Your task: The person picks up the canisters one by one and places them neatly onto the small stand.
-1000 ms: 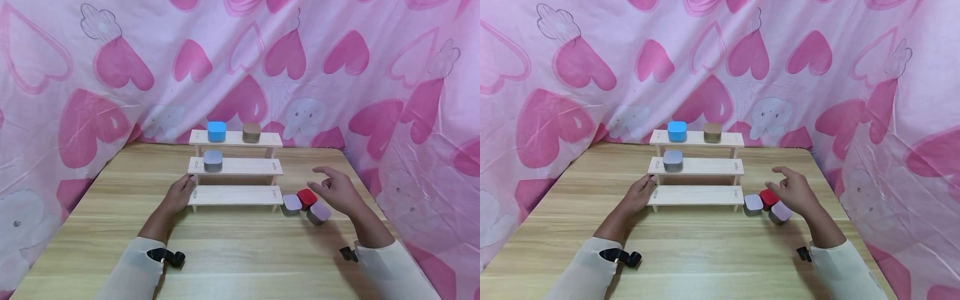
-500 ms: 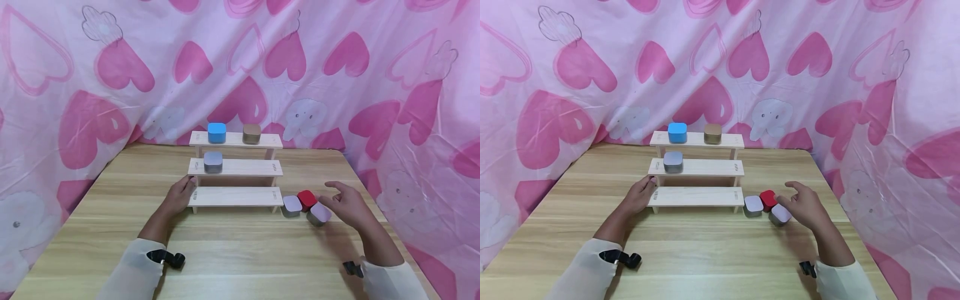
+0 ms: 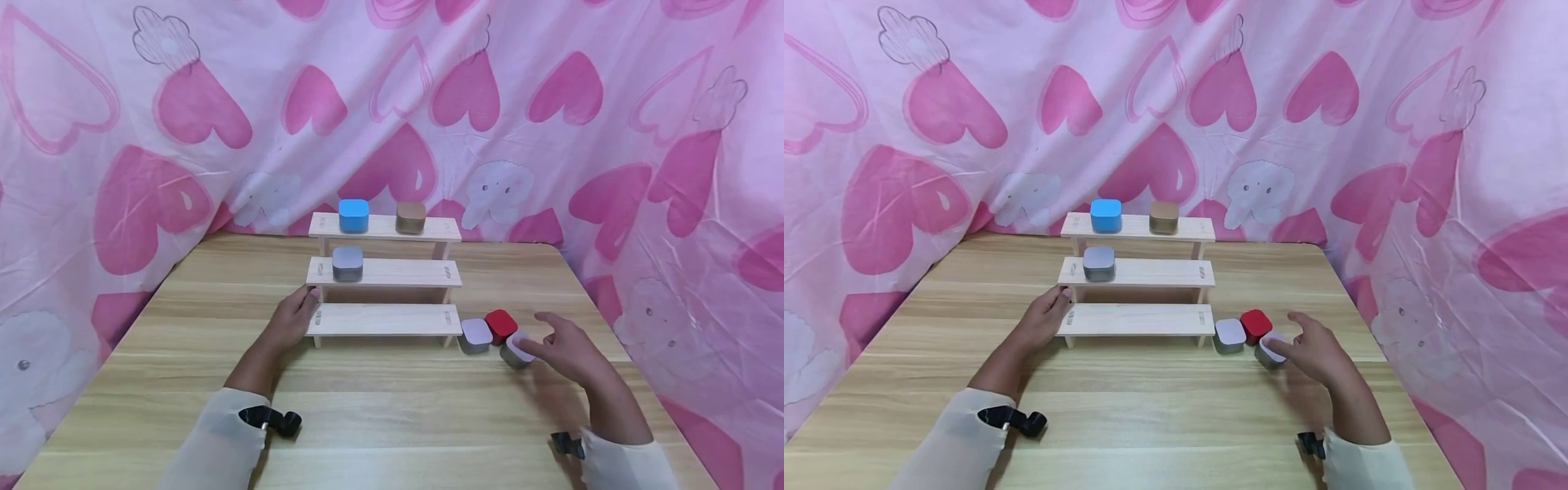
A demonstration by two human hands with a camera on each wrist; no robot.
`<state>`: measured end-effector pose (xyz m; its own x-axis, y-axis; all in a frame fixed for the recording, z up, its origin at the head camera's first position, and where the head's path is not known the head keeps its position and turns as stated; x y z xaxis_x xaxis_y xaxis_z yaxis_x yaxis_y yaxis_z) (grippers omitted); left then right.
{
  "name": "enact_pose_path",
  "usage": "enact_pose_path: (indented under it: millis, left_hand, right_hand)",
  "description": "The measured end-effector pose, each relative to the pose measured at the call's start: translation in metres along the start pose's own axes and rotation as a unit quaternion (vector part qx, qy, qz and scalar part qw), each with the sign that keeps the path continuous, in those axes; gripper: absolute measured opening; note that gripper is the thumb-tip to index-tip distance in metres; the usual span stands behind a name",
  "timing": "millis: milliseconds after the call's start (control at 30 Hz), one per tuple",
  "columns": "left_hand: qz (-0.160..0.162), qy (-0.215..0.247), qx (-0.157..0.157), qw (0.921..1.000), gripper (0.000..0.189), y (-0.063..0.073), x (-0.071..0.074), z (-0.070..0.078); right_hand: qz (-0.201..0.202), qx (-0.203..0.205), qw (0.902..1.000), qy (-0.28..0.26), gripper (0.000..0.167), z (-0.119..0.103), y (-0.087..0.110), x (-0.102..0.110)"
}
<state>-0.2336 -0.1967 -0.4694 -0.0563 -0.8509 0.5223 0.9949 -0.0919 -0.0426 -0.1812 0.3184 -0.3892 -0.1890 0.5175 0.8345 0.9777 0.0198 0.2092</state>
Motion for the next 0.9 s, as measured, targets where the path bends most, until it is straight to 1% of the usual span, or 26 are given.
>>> enact_pose_path:
  millis: [100,167,300,467,533,633,733,900]
  left_hand:
    - [0.001,-0.004,0.0,1.0,0.059,-0.001,0.0,0.001]
    - [0.002,-0.006,0.001,1.0,0.058,-0.002,0.0,0.001]
    - [0.004,-0.006,0.0,1.0,0.057,-0.002,-0.001,0.001]
    - [0.002,-0.005,0.003,1.0,0.06,-0.001,0.0,0.0]
    - [0.0,-0.004,0.006,1.0,0.061,0.0,0.0,0.0]
    - [-0.002,-0.001,0.01,0.9999,0.062,0.001,0.0,0.001]
    - [-0.004,0.003,0.014,0.9999,0.063,0.001,-0.001,0.001]
    - [0.0,0.001,0.012,0.9999,0.063,0.0,-0.001,0.002]
  right_hand:
    - [-0.017,-0.029,0.9994,-0.002,0.104,0.003,-0.002,-0.002]
    - [-0.029,-0.046,0.9985,-0.001,0.106,0.005,-0.002,-0.003]
    - [-0.038,-0.054,0.9978,0.008,0.103,0.006,-0.004,-0.009]
    - [-0.041,-0.074,0.9963,0.013,0.107,0.007,-0.007,-0.015]
    - [-0.044,-0.074,0.9961,0.02,0.108,0.007,-0.007,-0.018]
    - [-0.043,-0.063,0.9965,0.033,0.106,0.007,-0.008,-0.021]
    - [-0.039,-0.048,0.9971,0.045,0.098,0.006,-0.009,-0.022]
    - [-0.035,-0.044,0.9973,0.046,0.081,0.007,-0.011,-0.022]
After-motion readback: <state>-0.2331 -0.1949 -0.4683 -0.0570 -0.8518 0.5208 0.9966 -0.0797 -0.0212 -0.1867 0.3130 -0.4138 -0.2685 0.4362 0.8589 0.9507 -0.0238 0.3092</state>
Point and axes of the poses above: each hand's wrist, its own y-axis away from the middle knuckle, its own x-axis out of the back of the hand, z = x × y, the point moved 3 cm from there along -y, towards the middle knuckle
